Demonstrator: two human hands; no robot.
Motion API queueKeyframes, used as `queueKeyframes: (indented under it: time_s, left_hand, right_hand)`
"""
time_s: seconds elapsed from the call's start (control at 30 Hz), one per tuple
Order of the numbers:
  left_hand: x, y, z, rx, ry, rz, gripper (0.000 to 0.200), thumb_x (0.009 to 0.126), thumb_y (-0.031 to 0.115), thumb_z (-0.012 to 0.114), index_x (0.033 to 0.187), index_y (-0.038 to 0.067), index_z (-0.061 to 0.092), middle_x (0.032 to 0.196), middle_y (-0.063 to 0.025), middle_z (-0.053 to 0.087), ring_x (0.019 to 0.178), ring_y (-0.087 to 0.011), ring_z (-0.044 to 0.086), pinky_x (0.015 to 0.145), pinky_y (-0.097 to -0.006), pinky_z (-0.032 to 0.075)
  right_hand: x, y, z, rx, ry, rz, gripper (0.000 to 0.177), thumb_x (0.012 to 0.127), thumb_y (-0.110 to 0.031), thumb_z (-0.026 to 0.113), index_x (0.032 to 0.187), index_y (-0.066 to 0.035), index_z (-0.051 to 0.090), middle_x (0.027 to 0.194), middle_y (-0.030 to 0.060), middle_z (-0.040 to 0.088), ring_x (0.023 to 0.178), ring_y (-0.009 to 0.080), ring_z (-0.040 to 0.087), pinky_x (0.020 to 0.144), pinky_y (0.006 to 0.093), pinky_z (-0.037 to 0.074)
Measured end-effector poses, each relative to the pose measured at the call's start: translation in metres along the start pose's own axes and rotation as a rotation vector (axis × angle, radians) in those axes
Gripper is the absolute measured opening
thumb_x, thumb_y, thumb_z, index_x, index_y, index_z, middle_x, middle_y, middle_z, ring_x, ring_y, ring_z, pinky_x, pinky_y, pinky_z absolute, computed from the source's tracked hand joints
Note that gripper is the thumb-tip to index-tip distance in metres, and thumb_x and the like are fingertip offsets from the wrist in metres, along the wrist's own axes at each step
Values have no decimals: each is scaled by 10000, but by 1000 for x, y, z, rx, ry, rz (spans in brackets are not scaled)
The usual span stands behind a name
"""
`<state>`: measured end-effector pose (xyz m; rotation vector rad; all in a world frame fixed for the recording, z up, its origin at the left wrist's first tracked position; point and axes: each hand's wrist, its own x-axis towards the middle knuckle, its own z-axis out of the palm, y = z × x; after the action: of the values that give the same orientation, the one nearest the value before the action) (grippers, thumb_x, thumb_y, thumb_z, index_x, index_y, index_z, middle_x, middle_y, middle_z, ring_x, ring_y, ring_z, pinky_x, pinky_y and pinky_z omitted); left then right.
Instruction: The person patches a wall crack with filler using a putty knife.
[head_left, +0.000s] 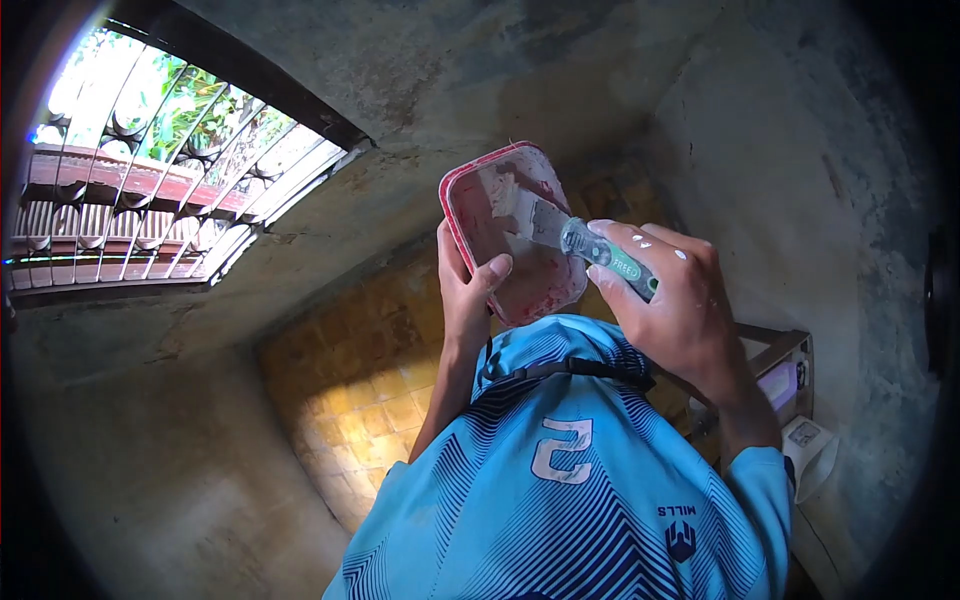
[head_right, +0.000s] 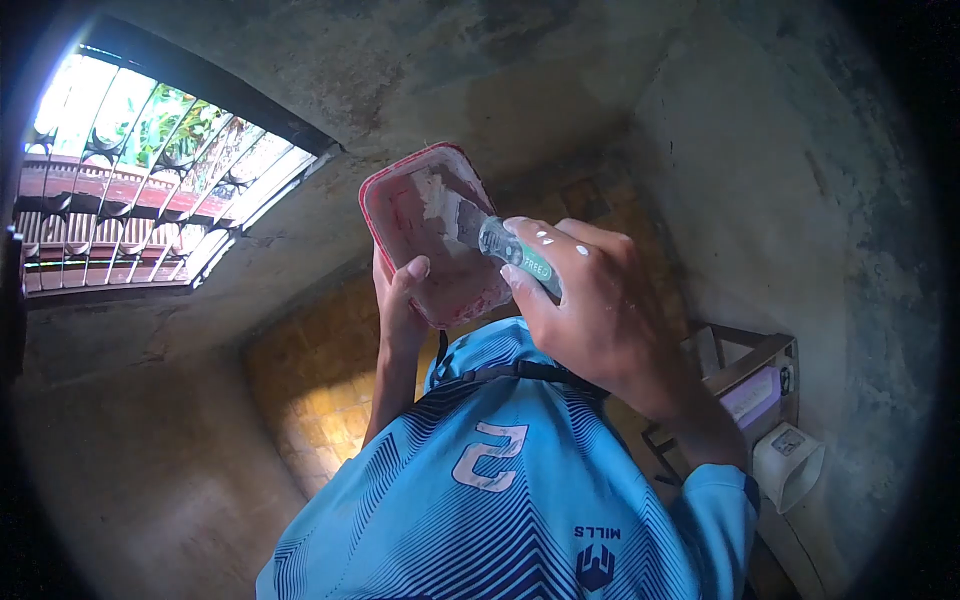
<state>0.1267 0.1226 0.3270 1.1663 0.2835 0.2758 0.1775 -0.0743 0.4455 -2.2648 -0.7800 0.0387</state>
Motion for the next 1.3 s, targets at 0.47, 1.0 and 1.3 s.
queueKeyframes:
  time_s: [0.47,1.0,1.3]
  left_hand:
    - [5,-14,-1,44,76,58,881,673,354,721,1393,31,329,1264,-134,451,1184,-254,467,1006,-406,400]
    - [8,-5,-4,113,82,38,914,679,377,737,1406,28,307,1281,-152,451,1199,-266,474,1031,-407,393]
    - [5,0,1,157,44,-15,860,679,310,736,1372,19,317,1220,-151,497,1126,-249,527,967,-385,451]
  right_hand:
    - [-8,6,53,369,94,336,347,892,-234,620,1126,22,625,944,208,705,857,323,710,751,370,556]
    - [3,15,62,218,74,183,317,911,-216,620,1129,14,617,866,220,702,772,361,712,682,390,565]
    - [10,15,61,221,56,172,311,902,-197,627,1130,13,613,904,229,697,823,359,710,708,385,563]
